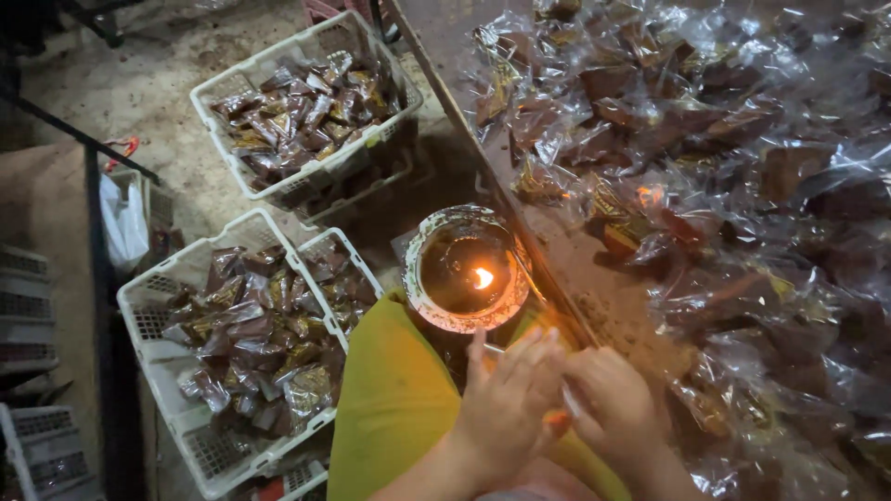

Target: Sealing plastic bags containing food items by melting the edges over a candle flame

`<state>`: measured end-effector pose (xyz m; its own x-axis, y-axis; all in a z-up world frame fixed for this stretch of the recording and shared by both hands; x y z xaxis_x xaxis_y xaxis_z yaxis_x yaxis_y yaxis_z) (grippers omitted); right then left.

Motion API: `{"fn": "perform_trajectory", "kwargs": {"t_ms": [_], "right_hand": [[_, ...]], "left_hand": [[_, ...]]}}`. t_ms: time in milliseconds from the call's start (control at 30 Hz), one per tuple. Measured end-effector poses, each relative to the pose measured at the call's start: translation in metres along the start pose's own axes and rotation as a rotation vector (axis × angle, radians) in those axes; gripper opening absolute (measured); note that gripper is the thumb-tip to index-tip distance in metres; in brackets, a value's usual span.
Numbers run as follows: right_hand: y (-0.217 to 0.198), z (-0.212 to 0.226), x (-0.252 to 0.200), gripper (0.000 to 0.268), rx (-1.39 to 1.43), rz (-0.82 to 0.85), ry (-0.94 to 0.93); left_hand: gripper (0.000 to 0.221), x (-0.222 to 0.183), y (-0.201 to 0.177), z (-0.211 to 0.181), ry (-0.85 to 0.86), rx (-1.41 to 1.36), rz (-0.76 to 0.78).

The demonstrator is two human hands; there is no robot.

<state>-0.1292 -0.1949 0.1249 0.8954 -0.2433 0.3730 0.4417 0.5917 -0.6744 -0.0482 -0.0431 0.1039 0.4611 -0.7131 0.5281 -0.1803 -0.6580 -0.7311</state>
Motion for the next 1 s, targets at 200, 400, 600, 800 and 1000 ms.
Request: {"fn": "perform_trajectory", "kwargs": {"t_ms": [200, 400, 600, 800, 1000], "right_hand": [[0.005, -0.009, -0.017, 0.015, -0.121, -0.319, 0.18], [0.015, -0.003, 0.029, 0.038, 0.221, -0.213, 0.597], [0.088, -0.035, 0.014, 0.028, 0.945, 0.059, 1.005], [0.15, -0.082, 0.029, 0.022, 0.927, -0.015, 1.197], [0.174, -0.096, 0.027, 0.015, 1.053, 0.001, 1.357]], "left_hand": [[0.029, -0.011, 0.009, 0.018, -0.083, -0.116, -0.129], [0.023, -0.02, 0.019, 0.039, -0.647, -0.521, 0.036], [0.018, -0.025, 0.03, 0.053, -0.843, -0.972, 0.082], [0.037, -0.053, 0.063, 0.085, -1.42, -1.306, 0.141], [0.025, -0.079, 0.071, 0.095, -1.772, -1.524, -0.329]]}}
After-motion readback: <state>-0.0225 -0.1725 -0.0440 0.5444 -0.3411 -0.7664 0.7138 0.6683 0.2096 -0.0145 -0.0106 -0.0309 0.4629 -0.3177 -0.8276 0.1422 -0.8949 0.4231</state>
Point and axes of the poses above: each hand's wrist, its own x-axis towards the middle knuckle, its own y-axis out of the palm, z = x × y, the point moved 1 cm from there along x, towards the middle knuckle, and after that the axes turned 5 degrees about -z, right-handed, at the moved point
